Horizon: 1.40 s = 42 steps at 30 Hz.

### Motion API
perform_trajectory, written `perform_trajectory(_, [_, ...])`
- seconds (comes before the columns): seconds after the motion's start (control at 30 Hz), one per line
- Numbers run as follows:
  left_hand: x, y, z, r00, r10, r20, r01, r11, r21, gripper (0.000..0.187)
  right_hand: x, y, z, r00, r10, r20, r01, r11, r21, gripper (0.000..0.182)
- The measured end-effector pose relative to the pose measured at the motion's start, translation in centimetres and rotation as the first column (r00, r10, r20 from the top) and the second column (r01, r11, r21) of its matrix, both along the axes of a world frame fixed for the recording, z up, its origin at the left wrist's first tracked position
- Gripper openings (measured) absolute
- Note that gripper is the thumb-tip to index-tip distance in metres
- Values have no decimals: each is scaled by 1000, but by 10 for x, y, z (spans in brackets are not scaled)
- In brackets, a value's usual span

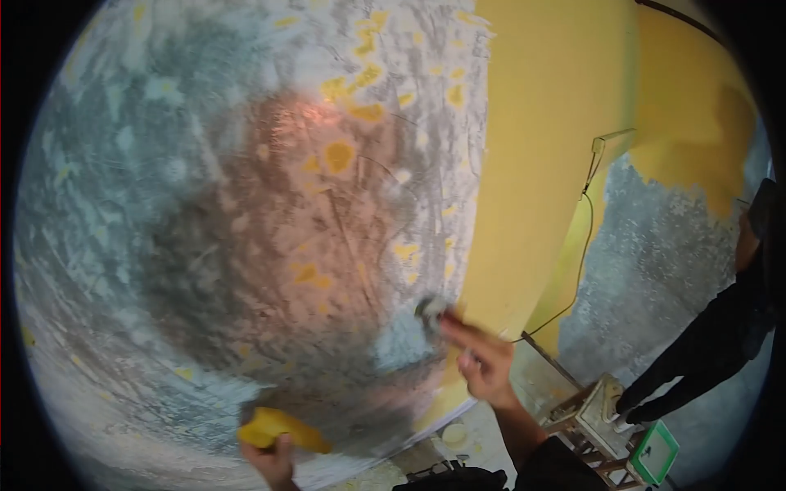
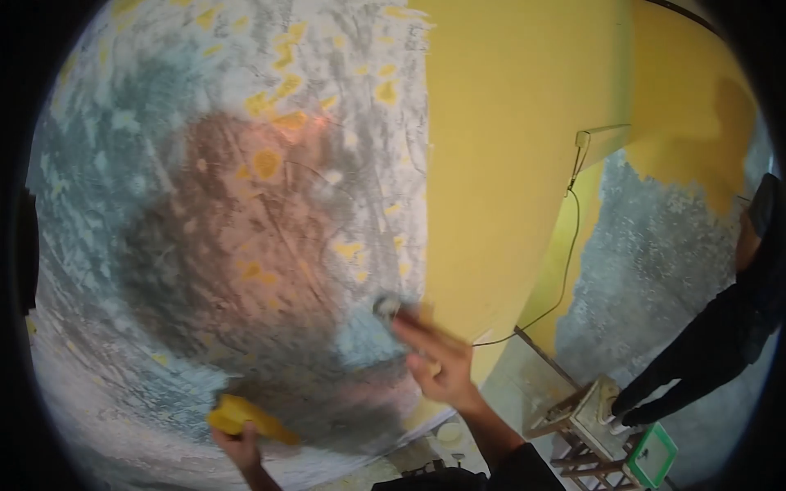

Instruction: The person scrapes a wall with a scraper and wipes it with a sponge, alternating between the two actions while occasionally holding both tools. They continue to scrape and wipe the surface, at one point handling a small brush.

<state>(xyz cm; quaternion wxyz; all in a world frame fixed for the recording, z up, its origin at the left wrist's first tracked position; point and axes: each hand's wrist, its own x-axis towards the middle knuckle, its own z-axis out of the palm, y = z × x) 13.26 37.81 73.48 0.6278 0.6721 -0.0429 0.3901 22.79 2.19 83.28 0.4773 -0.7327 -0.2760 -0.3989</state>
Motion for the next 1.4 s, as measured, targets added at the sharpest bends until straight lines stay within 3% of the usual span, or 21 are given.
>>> perform_trajectory(0.07, [4, 25, 15, 993, 116, -8, -116, 993, -8, 64, 12, -16, 33, 937, -256, 240, 277, 959, -60, 45])
perform_trajectory(0.1, [8, 35, 24, 985, 168, -48, -169, 986, -9, 67, 8, -19, 46, 952, -234, 197, 248, 968, -46, 45])
perform_trajectory(0.2, [13, 50, 16, 994, 101, -34, -100, 994, 41, 73, 12, -16, 81, 912, -296, 285, 344, 929, -136, 52])
perform_trajectory(0.23, [14, 46, 11, 982, 183, -39, -182, 983, 40, 67, 17, -13, 93, 895, -302, 329, 369, 915, -164, 55])
perform_trajectory(0.3, [15, 49, 3, 978, 202, -48, -195, 974, 114, 61, 32, 1, 115, 861, -282, 423, 406, 882, -239, 60])
perform_trajectory(0.4, [18, 38, 8, 968, 245, -46, -237, 962, 135, 50, 59, 22, 139, 786, -228, 574, 529, 728, -436, 66])
perform_trajectory(0.5, [16, 46, 8, 972, 225, -60, -212, 962, 172, 48, 61, 43, 142, 807, -194, 557, 460, 798, -388, 64])
perform_trajectory(0.63, [15, 28, 52, 960, 275, 44, -268, 869, 417, 45, 84, 23, 106, 694, -437, 572, 643, 733, -222, 64])
perform_trajectory(0.73, [12, 27, 53, 947, 321, 11, -291, 843, 453, 47, 85, 36, 113, 739, -413, 532, 541, 835, -103, 64])
perform_trajectory(0.8, [11, 28, 49, 931, 365, 9, -330, 829, 451, 48, 75, 44, 117, 732, -379, 566, 581, 781, -229, 73])
perform_trajectory(0.9, [12, 29, 52, 955, 296, 27, -281, 869, 408, 47, 51, 61, 100, 811, -266, 521, 534, 700, -474, 73])
perform_trajectory(1.07, [13, 33, 54, 964, 265, 15, -250, 887, 389, 47, 61, 54, 160, 759, -499, 417, 618, 754, -223, 75])
perform_trajectory(1.13, [13, 32, 52, 959, 283, 15, -265, 881, 392, 47, 61, 66, 156, 664, -582, 470, 729, 643, -234, 75])
perform_trajectory(1.2, [14, 32, 48, 946, 318, 55, -312, 857, 411, 47, 48, 76, 122, 765, -431, 478, 609, 726, -321, 78])
perform_trajectory(1.23, [14, 33, 49, 952, 302, 36, -291, 870, 399, 46, 39, 77, 105, 826, -369, 426, 547, 706, -449, 78])
perform_trajectory(1.33, [13, 34, 51, 957, 289, 2, -268, 886, 378, 46, 56, 51, 113, 765, -408, 498, 602, 727, -329, 77])
perform_trajectory(1.37, [15, 33, 49, 952, 305, 11, -286, 881, 376, 46, 64, 42, 129, 730, -498, 469, 648, 723, -240, 76])
perform_trajectory(1.4, [13, 32, 49, 948, 318, 11, -299, 877, 376, 45, 66, 40, 146, 815, -476, 331, 544, 826, -152, 75])
